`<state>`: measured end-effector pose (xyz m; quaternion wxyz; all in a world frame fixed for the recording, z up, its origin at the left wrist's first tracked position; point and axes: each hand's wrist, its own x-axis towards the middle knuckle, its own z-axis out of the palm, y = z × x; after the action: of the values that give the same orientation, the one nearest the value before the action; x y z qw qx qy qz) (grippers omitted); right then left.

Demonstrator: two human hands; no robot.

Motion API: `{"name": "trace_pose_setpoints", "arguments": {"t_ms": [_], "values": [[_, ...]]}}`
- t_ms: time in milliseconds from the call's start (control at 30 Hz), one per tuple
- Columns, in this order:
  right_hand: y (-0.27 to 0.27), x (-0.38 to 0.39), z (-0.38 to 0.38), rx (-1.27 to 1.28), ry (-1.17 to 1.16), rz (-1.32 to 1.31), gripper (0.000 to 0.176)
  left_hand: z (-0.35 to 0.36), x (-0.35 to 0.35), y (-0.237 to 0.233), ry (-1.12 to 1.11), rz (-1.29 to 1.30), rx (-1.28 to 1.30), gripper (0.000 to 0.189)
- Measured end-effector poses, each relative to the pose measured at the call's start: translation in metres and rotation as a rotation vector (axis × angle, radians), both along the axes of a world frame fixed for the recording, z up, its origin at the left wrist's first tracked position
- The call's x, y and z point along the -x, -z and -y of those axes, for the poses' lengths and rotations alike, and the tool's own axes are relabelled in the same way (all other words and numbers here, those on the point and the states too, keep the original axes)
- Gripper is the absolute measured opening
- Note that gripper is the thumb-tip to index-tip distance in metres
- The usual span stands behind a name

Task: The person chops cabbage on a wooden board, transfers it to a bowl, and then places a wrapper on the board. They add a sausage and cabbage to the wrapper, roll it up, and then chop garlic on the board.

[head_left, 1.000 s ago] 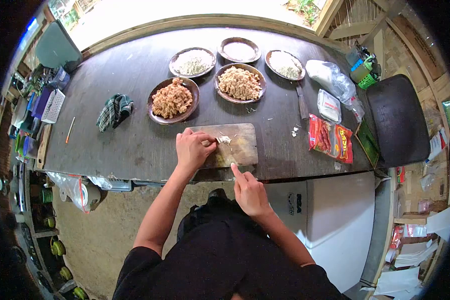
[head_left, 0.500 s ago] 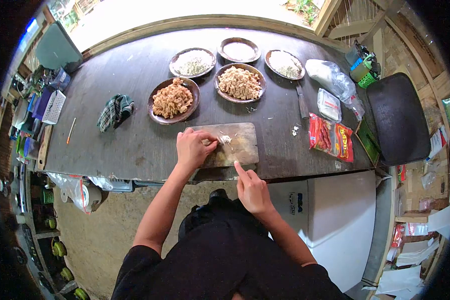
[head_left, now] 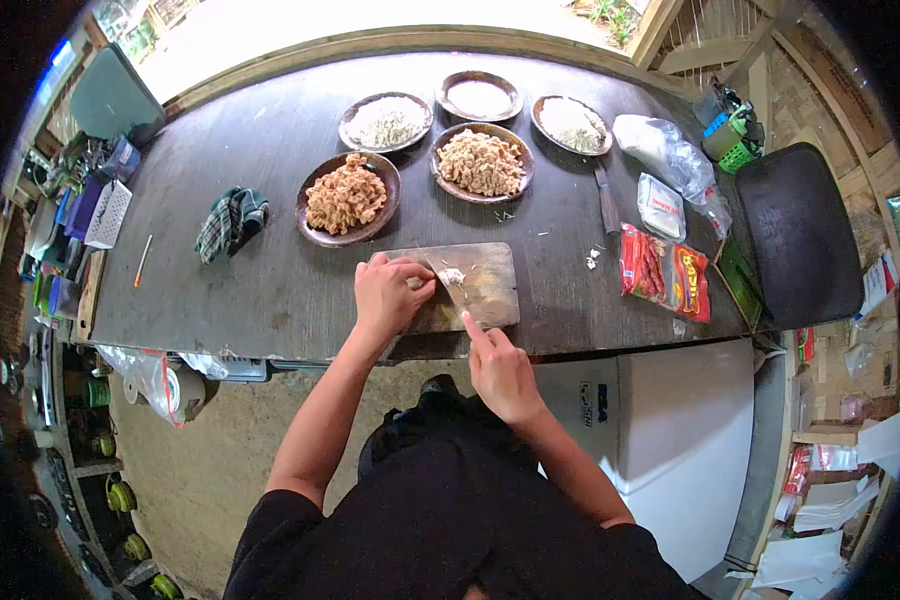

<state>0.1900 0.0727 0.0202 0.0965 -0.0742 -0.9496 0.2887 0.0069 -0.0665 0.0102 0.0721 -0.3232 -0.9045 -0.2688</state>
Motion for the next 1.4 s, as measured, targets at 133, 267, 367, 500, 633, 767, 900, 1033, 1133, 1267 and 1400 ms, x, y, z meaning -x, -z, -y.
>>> {"name": "trace_pose_setpoints", "arguments": {"t_ms": [133, 267, 367, 500, 633, 767, 900, 1033, 1133, 1267, 1400], "values": [[0.001, -0.005, -0.012, 0.019, 0.007, 0.009, 0.054, 0.001, -0.003, -0.003, -0.005, -0.006, -0.011, 0.017], [-0.004, -0.012, -0.008, 0.071, 0.002, -0.053, 0.053, 0.000, -0.001, 0.001, -0.013, 0.002, -0.011, 0.016], [-0.003, -0.013, -0.001, 0.072, -0.010, -0.034, 0.053, 0.000, -0.001, 0.003, -0.026, 0.023, -0.008, 0.017], [-0.003, -0.008, 0.002, 0.034, 0.001, 0.006, 0.053, 0.001, 0.000, 0.002, -0.028, 0.011, -0.004, 0.016], [-0.001, -0.002, 0.002, 0.010, 0.002, -0.012, 0.052, 0.001, 0.000, 0.004, -0.015, 0.001, -0.015, 0.013], [0.001, -0.003, -0.004, 0.018, 0.002, -0.010, 0.052, 0.001, 0.001, 0.007, -0.014, 0.013, -0.047, 0.013], [0.000, -0.010, -0.007, 0.028, 0.022, -0.035, 0.053, 0.001, -0.004, 0.001, -0.029, 0.015, -0.038, 0.014], [-0.001, -0.014, -0.002, 0.041, -0.006, -0.056, 0.052, 0.001, -0.002, 0.002, -0.033, 0.005, -0.007, 0.014], [-0.002, -0.014, 0.001, 0.040, 0.000, -0.049, 0.053, 0.001, -0.002, 0.002, -0.033, 0.021, 0.007, 0.015], [0.004, -0.009, 0.004, -0.054, 0.003, -0.010, 0.053, 0.001, -0.002, 0.003, -0.040, 0.013, 0.000, 0.016], [0.002, -0.002, 0.003, -0.036, -0.002, -0.014, 0.052, 0.001, -0.002, 0.001, -0.037, 0.018, 0.001, 0.016]]}}
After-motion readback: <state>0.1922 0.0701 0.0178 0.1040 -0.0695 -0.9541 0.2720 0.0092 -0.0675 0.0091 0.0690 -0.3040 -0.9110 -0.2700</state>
